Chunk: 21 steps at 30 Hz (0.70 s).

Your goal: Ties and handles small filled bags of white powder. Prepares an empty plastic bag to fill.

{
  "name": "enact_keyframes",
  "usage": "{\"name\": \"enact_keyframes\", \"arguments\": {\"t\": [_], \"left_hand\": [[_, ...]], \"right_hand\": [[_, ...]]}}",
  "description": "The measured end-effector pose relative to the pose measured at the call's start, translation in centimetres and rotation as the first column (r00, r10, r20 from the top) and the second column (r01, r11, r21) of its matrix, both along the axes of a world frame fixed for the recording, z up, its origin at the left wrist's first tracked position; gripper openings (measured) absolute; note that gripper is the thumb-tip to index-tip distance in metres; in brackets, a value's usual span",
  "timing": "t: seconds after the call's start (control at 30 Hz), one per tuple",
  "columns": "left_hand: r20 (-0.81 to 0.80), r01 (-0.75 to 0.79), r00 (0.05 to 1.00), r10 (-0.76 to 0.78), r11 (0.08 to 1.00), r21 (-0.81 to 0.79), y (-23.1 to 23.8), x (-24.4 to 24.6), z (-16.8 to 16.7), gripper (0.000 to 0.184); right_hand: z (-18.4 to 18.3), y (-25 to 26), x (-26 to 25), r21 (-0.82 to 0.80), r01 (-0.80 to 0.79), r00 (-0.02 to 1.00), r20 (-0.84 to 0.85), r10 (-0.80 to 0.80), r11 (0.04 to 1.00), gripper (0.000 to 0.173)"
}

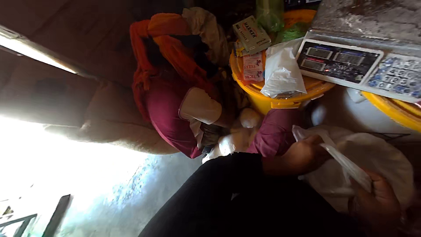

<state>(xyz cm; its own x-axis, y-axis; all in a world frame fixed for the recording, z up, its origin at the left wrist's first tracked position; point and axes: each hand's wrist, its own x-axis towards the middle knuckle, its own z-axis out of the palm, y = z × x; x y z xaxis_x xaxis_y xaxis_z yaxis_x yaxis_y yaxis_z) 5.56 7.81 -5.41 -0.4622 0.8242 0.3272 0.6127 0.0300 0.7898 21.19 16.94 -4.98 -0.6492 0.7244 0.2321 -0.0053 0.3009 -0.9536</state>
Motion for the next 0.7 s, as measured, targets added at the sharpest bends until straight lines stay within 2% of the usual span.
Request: {"name": "enact_keyframes", "arguments": {"t": [0.07, 0.13, 0.2, 0.23, 0.3, 0.33, 0.4, 0.47, 0.5, 0.53, 0.57, 0.63, 0.7], "left_hand": [[-0.033, -0.085, 0.996, 0.087, 0.995, 0.050, 0.8, -0.9, 0.4, 0.011], [-0.084, -0.096, 0.991, 0.102, 0.993, 0.073, 1.1, -1.8, 0.0, 0.011], [-0.137, -0.060, 0.989, 0.053, 0.997, -0.048, 1.3, -2.3, 0.2, 0.013], [-0.130, -0.036, 0.991, 0.013, 0.983, -0.180, 1.4, -2.4, 0.9, 0.017], [-0.083, 0.013, 0.995, -0.057, 0.889, -0.457, 1.6, -2.8, 2.4, 0.028], [-0.080, 0.028, 0.993, -0.084, 0.841, -0.540, 1.7, -3.2, 2.9, 0.033], [-0.162, 0.039, 0.975, -0.154, 0.831, -0.555, 1.7, -3.9, 2.1, 0.038], [-0.289, 0.032, 0.934, -0.210, 0.854, -0.519, 2.0, -4.6, 0.5, 0.037], [-0.319, 0.019, 0.919, -0.233, 0.832, -0.555, 2.4, -5.1, 0.3, 0.038], [-0.331, 0.001, 0.910, -0.249, 0.800, -0.600, 2.8, -5.6, 0.2, 0.039], [-0.342, -0.025, 0.907, -0.246, 0.780, -0.626, 3.1, -6.4, 0.0, 0.041], [-0.343, -0.074, 0.918, -0.197, 0.767, -0.638, 3.1, -8.2, -1.2, 0.040], [-0.403, -0.130, 0.908, -0.111, 0.841, -0.525, 2.4, -9.3, -3.3, 0.033]], "right_hand": [[0.7, -0.1, 1.0, -0.180, -0.036, 0.997, -0.077, 0.022, 0.983, 0.024], [0.2, 0.0, 1.9, -0.178, -0.112, 0.988, -0.130, 0.089, 0.978, 0.030], [-1.5, 0.7, 2.5, 0.024, -0.110, 0.987, -0.112, 0.112, 0.994, 0.023], [-2.5, 1.4, 2.6, 0.182, -0.084, 0.993, -0.066, 0.098, 0.980, 0.014], [-3.5, 3.1, 2.2, 0.485, -0.056, 0.989, 0.148, -0.018, 0.873, 0.020], [-3.6, 3.9, 1.7, 0.526, -0.103, 0.954, 0.294, -0.067, 0.844, 0.025], [-3.3, 5.2, 0.4, 0.440, -0.142, 0.849, 0.515, -0.120, 0.887, 0.030], [-2.9, 6.5, -0.6, 0.254, -0.148, 0.764, 0.643, -0.053, 0.956, 0.044], [-3.0, 7.1, -0.7, 0.149, -0.130, 0.763, 0.646, 0.003, 0.980, 0.054], [-3.5, 8.0, -0.5, 0.091, -0.108, 0.805, 0.593, 0.033, 0.990, 0.060], [-4.2, 9.2, -0.1, 0.041, -0.076, 0.853, 0.520, 0.044, 0.996, 0.060], [-5.8, 11.4, 1.2, -0.051, 0.066, 0.903, 0.428, -0.038, 0.997, 0.045], [-8.6, 13.8, 3.4, -0.115, 0.236, 0.833, 0.535, -0.140, 0.965, 0.038]]}}
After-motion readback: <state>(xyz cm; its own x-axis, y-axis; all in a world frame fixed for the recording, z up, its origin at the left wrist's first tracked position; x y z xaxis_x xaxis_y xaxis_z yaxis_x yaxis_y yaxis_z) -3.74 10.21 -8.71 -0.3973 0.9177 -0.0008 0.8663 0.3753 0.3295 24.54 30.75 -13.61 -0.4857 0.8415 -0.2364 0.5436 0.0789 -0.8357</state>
